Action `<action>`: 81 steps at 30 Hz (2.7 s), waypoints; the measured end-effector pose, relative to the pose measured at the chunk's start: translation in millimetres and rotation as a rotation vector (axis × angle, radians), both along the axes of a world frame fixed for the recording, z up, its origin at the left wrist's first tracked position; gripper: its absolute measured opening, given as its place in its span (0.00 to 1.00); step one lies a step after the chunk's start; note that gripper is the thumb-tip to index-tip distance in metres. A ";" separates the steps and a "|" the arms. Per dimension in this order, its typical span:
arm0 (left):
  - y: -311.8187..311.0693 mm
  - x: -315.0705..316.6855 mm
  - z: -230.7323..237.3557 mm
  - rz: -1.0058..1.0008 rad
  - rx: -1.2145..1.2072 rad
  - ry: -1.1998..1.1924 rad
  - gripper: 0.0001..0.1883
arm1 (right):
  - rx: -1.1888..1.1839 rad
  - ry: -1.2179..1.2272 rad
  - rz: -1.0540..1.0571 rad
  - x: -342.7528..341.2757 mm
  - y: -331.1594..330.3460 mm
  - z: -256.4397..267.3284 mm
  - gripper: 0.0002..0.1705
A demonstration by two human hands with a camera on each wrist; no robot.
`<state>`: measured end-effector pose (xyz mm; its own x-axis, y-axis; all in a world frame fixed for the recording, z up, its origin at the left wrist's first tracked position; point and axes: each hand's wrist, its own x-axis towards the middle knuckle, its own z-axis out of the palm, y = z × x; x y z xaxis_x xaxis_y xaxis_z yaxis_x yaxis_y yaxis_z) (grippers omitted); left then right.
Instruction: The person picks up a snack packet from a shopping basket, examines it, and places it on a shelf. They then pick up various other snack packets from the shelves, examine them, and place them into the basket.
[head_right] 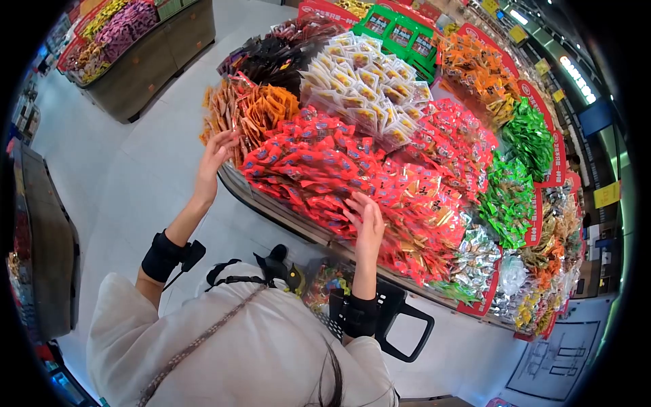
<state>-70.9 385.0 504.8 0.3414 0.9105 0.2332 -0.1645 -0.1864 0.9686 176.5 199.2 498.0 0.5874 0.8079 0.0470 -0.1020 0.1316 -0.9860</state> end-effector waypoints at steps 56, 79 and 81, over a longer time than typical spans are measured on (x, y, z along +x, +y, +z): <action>-491.5 -18.2 -96.0 -0.286 -0.110 0.044 0.22 | -0.191 0.182 -0.200 -61.6 -512.3 -83.0 0.22; -471.8 17.4 -153.2 -0.230 -0.311 0.202 0.19 | -0.536 0.351 -0.245 -34.7 -523.4 -171.8 0.22; -461.9 23.6 -161.5 -0.251 -0.319 0.198 0.19 | -0.581 0.343 -0.246 -32.0 -516.1 -178.7 0.22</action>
